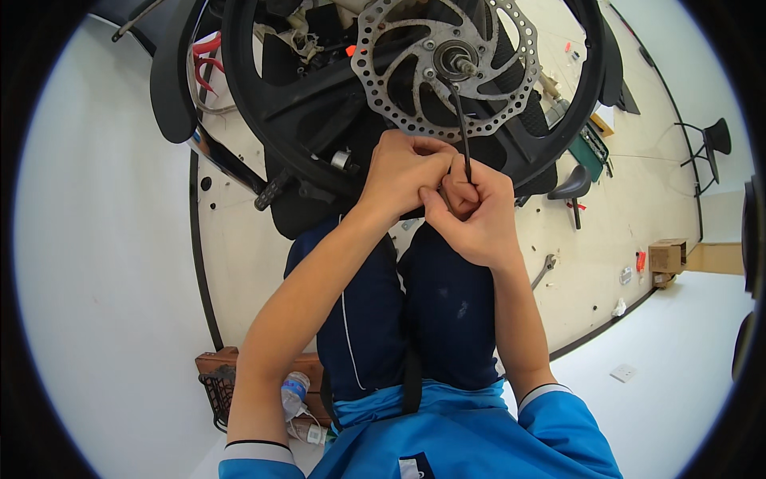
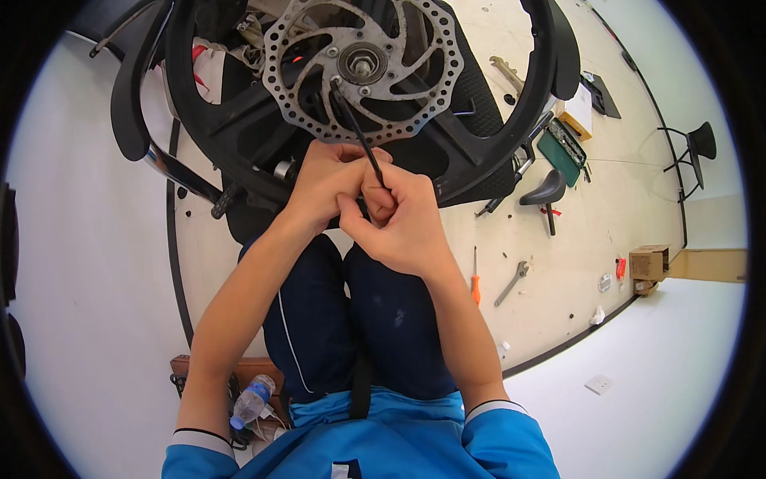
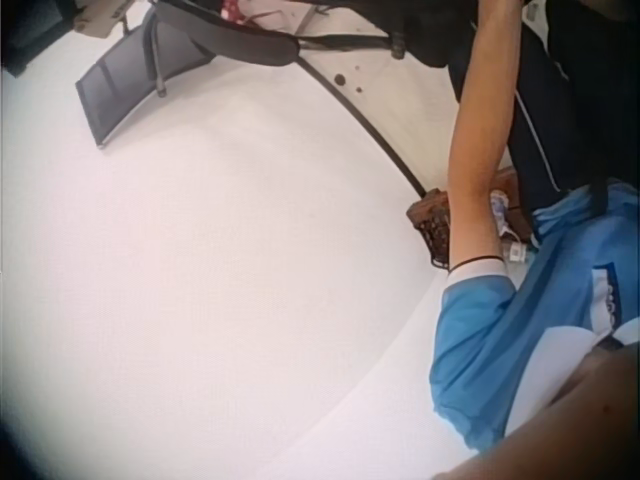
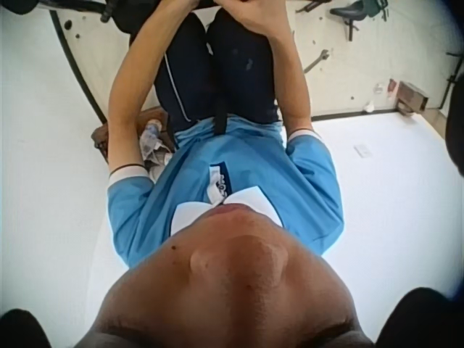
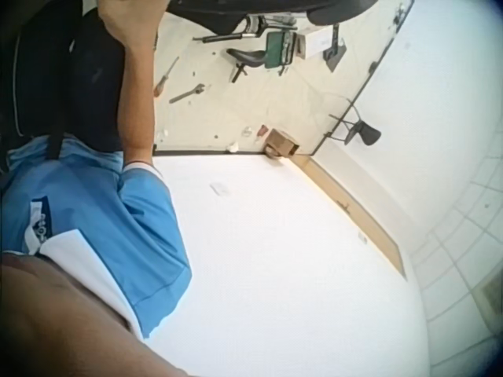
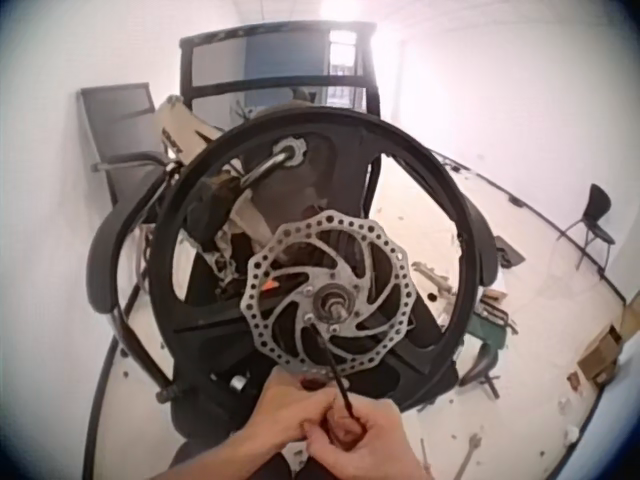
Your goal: The person uses an Allen key to tighten bolts on a brake disc rotor mounted on a workbench. They repeatedly insert the tool, turn it to secure the fasteners, and adjust the rotor position.
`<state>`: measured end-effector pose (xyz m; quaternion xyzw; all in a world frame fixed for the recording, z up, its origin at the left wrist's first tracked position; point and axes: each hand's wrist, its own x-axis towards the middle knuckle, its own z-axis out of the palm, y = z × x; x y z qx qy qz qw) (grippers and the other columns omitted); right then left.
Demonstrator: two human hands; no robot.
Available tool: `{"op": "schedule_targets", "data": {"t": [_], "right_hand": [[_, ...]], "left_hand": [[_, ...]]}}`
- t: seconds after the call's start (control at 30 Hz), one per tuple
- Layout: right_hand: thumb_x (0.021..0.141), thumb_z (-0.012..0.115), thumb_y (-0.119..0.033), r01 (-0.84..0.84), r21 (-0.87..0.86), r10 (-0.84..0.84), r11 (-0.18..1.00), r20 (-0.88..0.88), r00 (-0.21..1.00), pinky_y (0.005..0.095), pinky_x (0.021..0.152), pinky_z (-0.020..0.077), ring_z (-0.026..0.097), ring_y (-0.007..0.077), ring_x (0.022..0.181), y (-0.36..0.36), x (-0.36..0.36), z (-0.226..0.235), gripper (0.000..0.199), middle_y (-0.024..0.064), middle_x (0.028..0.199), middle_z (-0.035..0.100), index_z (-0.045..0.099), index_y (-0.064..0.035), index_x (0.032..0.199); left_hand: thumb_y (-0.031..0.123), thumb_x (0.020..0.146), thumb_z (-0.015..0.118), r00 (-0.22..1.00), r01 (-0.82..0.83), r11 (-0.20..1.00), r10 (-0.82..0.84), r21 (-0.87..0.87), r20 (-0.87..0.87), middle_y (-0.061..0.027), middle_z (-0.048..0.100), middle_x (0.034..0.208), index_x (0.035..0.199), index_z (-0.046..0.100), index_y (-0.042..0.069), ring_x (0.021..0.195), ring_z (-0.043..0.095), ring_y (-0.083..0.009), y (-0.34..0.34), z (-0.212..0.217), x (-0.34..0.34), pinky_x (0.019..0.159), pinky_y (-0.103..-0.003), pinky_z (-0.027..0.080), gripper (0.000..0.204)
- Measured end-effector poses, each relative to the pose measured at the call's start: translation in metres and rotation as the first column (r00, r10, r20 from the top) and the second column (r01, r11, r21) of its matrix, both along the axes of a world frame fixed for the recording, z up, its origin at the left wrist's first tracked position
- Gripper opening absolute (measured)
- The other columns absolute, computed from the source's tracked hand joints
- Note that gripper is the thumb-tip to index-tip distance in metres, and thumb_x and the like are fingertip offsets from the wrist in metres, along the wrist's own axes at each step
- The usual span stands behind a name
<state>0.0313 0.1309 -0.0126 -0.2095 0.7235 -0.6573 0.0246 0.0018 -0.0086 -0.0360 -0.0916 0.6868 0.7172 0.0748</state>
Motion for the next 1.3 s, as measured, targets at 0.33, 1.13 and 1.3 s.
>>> {"op": "schedule_targets", "data": {"t": [0.33, 1.13, 1.3], "right_hand": [[0.076, 0.069, 0.002, 0.087, 0.097, -0.085, 0.991, -0.029, 0.996, 0.0234, 0.047, 0.0248, 0.027, 0.0031, 0.052, -0.001, -0.003, -0.003, 0.042, -0.0062, 0.055, 0.030, 0.030, -0.0104, 0.068], [0.078, 0.064, 0.003, 0.038, 0.064, -0.040, 0.997, 0.027, 0.999, 0.0216, 0.050, 0.0232, 0.025, 0.0011, 0.057, 0.005, 0.004, 0.000, 0.038, -0.0087, 0.062, 0.031, 0.031, -0.0121, 0.070], [0.087, 0.063, 0.005, 0.138, -0.404, 0.001, 0.904, 0.326, 0.945, 0.0220, 0.051, 0.0262, 0.031, 0.0023, 0.057, 0.035, 0.028, -0.006, 0.041, -0.0059, 0.062, 0.034, 0.029, -0.0120, 0.072]], "left_hand": [[0.012, 0.068, 0.072, 1.000, -0.003, 1.000, 0.003, 0.000, -0.014, -0.0130, 0.072, 0.076, 0.085, 0.074, -0.008, 0.070, 0.069, -0.0152, 0.005, 0.000, 0.001, 0.067, -0.028, 0.055, 0.027], [0.012, 0.083, 0.072, 0.996, 0.044, 0.987, -0.054, -0.154, -0.064, -0.0124, 0.074, 0.085, 0.096, 0.074, -0.006, 0.075, 0.068, -0.0132, 0.002, 0.011, 0.007, 0.070, -0.026, 0.055, 0.023], [0.001, 0.086, 0.072, 0.900, -0.039, 0.922, -0.135, -0.386, -0.415, -0.0080, 0.072, 0.084, 0.095, 0.074, -0.003, 0.074, 0.070, -0.0125, -0.001, 0.030, 0.057, 0.069, -0.025, 0.054, 0.010]]}}
